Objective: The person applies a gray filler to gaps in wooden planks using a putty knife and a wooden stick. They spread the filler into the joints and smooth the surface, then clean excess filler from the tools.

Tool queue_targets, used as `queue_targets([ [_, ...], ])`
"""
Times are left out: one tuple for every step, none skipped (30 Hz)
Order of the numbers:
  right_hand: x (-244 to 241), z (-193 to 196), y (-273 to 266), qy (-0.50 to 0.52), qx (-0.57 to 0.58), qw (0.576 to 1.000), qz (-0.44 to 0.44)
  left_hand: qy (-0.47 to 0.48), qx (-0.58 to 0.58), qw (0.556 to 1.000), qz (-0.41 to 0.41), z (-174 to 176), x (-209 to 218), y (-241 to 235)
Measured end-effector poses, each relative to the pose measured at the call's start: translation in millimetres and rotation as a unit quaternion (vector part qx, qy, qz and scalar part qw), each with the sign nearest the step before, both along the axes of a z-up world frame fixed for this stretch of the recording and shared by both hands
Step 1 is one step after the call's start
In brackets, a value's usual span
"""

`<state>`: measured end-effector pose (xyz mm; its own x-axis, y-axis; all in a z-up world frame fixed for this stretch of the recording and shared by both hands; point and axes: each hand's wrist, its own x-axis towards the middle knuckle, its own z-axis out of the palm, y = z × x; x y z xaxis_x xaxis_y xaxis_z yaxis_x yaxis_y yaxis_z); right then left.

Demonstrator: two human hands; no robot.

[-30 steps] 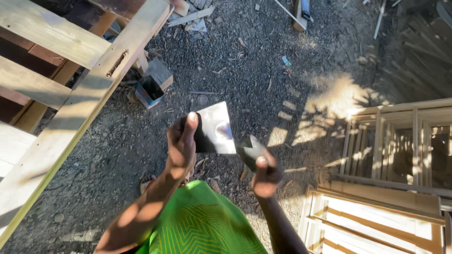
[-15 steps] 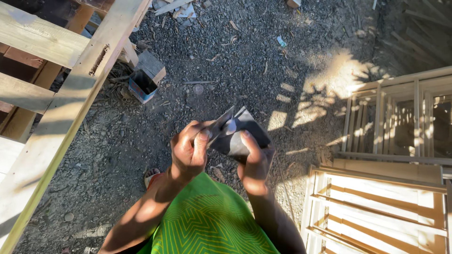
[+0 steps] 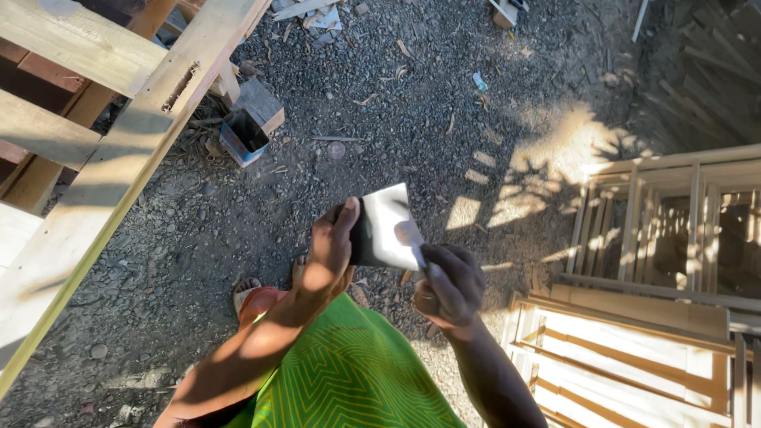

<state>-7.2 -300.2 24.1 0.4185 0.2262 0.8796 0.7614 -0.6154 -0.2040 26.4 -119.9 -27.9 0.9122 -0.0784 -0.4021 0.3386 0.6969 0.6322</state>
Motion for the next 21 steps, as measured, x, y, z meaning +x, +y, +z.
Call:
queue_targets([
  [3, -13, -4, -0.024, -0.072, 0.997, -0.021, 0.015, -0.018, 1.0, -0.004, 7, 5, -4],
  [4, -24, -10, -0.025, -0.078, 0.996, -0.019, 0.027, -0.046, 0.999, -0.009, 16, 9, -4],
  [5, -33, -17, -0.026, -0.084, 0.996, -0.018, 0.038, -0.074, 0.996, -0.014, 28, 12, -2],
  [4, -41, -26, -0.025, -0.091, 0.995, -0.017, 0.052, -0.102, 0.993, -0.021, 40, 13, -1],
  [7, -50, -34, -0.028, -0.089, 0.996, -0.009, 0.036, -0.099, 0.994, -0.026, 51, 14, 1],
  [7, -57, -39, -0.028, -0.085, 0.996, -0.002, 0.022, -0.094, 0.995, -0.034, 61, 14, 5],
  [9, -62, -44, -0.029, -0.081, 0.996, 0.004, 0.007, -0.09, 0.995, -0.042, 69, 14, 9],
  [10, -63, -46, -0.029, -0.078, 0.996, 0.01, -0.018, -0.091, 0.995, -0.03, 75, 12, 13],
  [11, -61, -46, -0.028, -0.074, 0.997, 0.016, -0.044, -0.092, 0.995, -0.019, 78, 10, 18],
  [24, -56, -47, -0.035, -0.072, 0.996, 0.033, -0.077, -0.094, 0.993, 0.005, 77, 14, 21],
  [29, -43, -49, -0.008, -0.08, 0.997, 0.013, -0.096, -0.061, 0.993, 0.027, 73, 20, 23],
  [13, -20, -52, 0.031, -0.085, 0.996, -0.015, -0.103, -0.026, 0.994, 0.041, 71, 18, 25],
  [0, 3, -53, 0.07, -0.089, 0.993, -0.043, -0.11, 0.01, 0.992, 0.054, 68, 16, 25],
  [-9, 21, -50, 0.076, -0.107, 0.99, -0.051, -0.117, 0.02, 0.992, 0.053, 63, 14, 24],
  [-13, 36, -46, 0.082, -0.124, 0.987, -0.059, -0.124, 0.03, 0.99, 0.052, 57, 11, 23],
  [-7, 45, -42, 0.079, -0.142, 0.985, -0.061, -0.139, 0.039, 0.988, 0.057, 54, 14, 21],
  [4, 46, -33, 0.059, -0.169, 0.982, -0.054, -0.14, 0.083, 0.985, 0.047, 53, 14, 20],
  [14, 44, -22, 0.042, -0.197, 0.979, -0.045, -0.137, 0.127, 0.982, 0.039, 54, 9, 17],
  [18, 46, -15, 0.026, -0.225, 0.974, -0.034, -0.134, 0.17, 0.976, 0.031, 55, 5, 15],
  [14, 54, -14, 0.042, -0.227, 0.972, -0.032, -0.157, 0.195, 0.967, 0.048, 56, 5, 15],
  [5, 65, -15, 0.058, -0.229, 0.971, -0.029, -0.18, 0.219, 0.957, 0.066, 57, 6, 13],
])
